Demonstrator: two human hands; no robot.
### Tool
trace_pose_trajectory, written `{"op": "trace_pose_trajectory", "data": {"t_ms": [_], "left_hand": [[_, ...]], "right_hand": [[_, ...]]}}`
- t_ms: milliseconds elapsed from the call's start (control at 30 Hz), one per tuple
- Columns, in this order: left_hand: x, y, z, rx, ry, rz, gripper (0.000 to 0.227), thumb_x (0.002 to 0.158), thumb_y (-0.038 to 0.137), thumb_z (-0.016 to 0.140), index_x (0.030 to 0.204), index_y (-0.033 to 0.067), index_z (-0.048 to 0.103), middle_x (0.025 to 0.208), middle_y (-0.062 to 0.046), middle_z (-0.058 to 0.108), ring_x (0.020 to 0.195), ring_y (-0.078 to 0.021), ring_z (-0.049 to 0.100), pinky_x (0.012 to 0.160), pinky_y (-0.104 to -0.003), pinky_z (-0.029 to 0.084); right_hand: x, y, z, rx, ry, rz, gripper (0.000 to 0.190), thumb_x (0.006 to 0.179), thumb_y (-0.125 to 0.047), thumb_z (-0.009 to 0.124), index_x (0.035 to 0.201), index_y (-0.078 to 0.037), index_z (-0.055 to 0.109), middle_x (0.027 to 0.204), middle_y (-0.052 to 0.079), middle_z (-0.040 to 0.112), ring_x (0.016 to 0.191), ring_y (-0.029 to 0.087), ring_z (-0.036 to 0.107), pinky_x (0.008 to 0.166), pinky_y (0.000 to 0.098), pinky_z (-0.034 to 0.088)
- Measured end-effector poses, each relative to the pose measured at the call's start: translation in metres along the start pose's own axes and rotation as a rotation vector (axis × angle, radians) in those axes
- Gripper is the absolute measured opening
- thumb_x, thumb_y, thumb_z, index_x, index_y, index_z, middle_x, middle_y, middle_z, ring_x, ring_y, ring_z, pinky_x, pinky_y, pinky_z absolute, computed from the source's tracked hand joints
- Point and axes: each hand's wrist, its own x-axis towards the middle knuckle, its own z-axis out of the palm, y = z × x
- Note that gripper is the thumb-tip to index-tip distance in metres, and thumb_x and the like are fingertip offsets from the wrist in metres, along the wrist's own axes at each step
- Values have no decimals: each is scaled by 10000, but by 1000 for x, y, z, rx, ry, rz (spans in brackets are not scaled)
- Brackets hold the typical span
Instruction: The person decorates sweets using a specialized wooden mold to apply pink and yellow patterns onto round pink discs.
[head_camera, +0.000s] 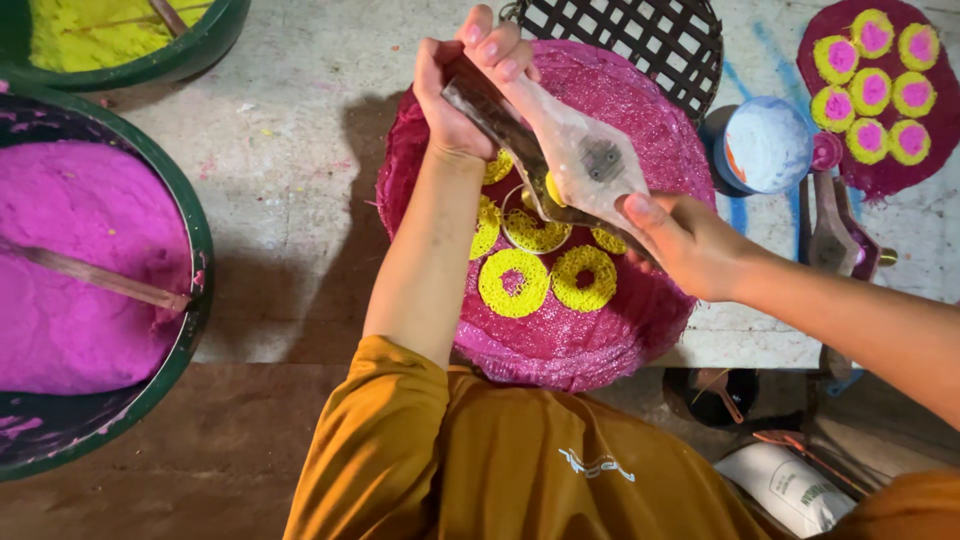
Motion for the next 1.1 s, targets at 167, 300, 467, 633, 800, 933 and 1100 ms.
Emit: {"op": "trace_pose_trajectory", "data": {"t_ms": [167,300,467,633,800,933,1100], "left_hand": [[-17,11,10,-22,17,1,175,954,335,397,967,169,453,891,32,512,887,-159,562,928,-384,523],[-28,-16,20,-85,38,37,259,1001,424,403,946,173,438,882,14,510,882,-174,574,922,-410,522],[-14,-51,19,214,317,-168,420,927,369,363,1100,58,587,1063,-46,645,1014,-190,622,1003,-405,520],[-50,-56,47,1619,409,-327,548,979,379,602,1406,34,591,1265,-119,666,1108,-242,625,983,-404,507],[-112,-62,85,2477,161,-344,1038,674,435,882,1486,14,391,1333,-188,551,1212,-362,519,998,-527,371],[-103,-63,98,2529,107,-579,1164,613,438,895,1521,-6,318,1337,-200,536,1207,-371,504,1020,-550,329],[-73,-58,98,2500,118,-693,1190,613,484,899,1536,20,309,1286,-203,558,1201,-364,520,1024,-565,325]], "right_hand": [[4,3,15,62,-60,54,852,970,-705,246,883,21,684,701,88,667,650,177,651,622,342,542],[-5,25,9,153,-97,223,803,919,-712,258,1028,-37,679,720,95,666,610,186,639,584,344,540],[-37,69,-35,239,-95,216,832,980,-773,216,1303,-140,650,795,53,636,539,112,437,435,304,282],[-81,92,-46,433,145,-35,1020,862,-904,343,1226,14,600,756,81,538,559,135,387,532,304,311],[-100,93,-5,763,279,-320,1154,705,-995,442,1333,-29,506,1039,61,561,891,196,524,779,342,421],[-106,99,25,991,336,-391,1177,675,-1000,489,1312,-11,505,1048,78,534,939,252,494,837,382,403],[-118,133,49,1100,415,-445,1163,697,-1023,467,1212,19,504,977,120,535,840,270,474,857,399,386]]}}
